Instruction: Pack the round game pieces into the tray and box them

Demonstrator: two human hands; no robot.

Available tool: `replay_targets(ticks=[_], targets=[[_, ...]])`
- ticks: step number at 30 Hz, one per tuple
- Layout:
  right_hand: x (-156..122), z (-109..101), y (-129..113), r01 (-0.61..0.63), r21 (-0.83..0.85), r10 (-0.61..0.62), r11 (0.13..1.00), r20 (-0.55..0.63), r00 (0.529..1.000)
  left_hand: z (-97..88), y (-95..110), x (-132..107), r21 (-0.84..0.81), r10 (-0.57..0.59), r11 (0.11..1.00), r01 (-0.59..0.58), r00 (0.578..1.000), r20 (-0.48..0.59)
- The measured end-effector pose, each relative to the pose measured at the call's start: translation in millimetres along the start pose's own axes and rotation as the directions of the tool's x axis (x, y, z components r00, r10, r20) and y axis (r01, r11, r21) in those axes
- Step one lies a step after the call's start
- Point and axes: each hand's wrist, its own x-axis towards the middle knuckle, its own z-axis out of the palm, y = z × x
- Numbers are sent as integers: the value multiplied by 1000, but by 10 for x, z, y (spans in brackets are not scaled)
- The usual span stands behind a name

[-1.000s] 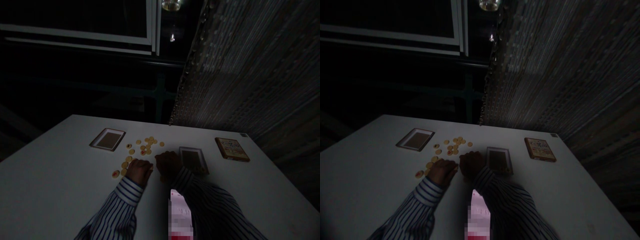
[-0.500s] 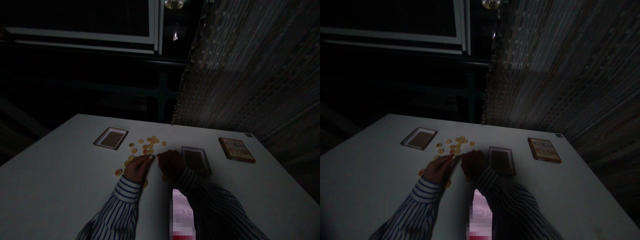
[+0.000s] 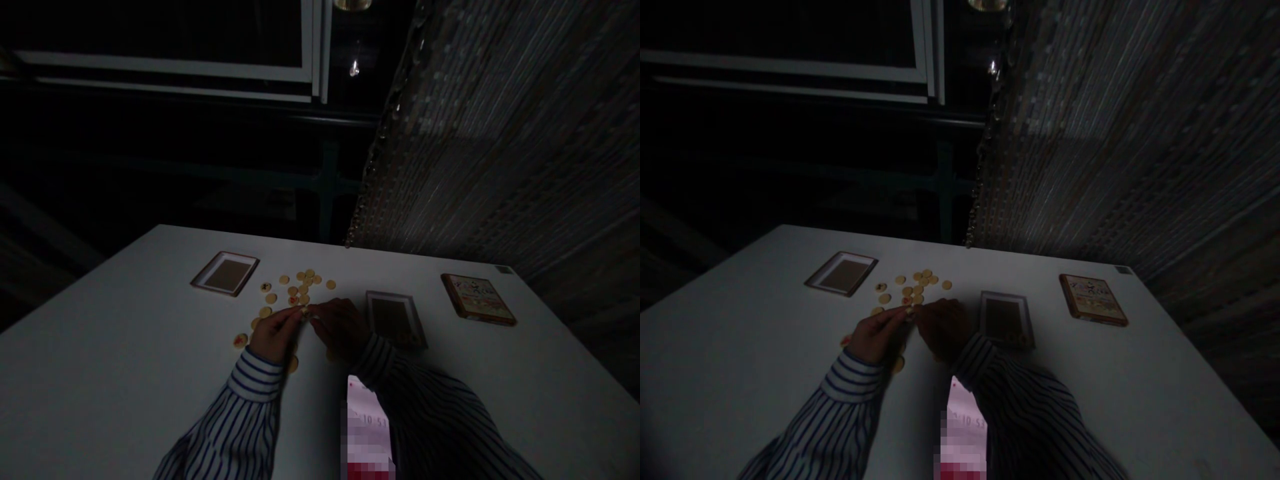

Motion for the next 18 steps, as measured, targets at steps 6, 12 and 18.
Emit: replay_targets(ticks=[6,12,18], targets=[[-6,4,2,-5,16,4,1000,32,999,7,-16,-3,39,-3,999,4,999,-38],[-16,29,4,-9,9,8,1000,33,999,9,-60,9,41,15,999,-15,1000,-18],[1,-18,-13,9,24,-9,1000,32,999,15,-59,16,18,10,1000,-10,999,-32]])
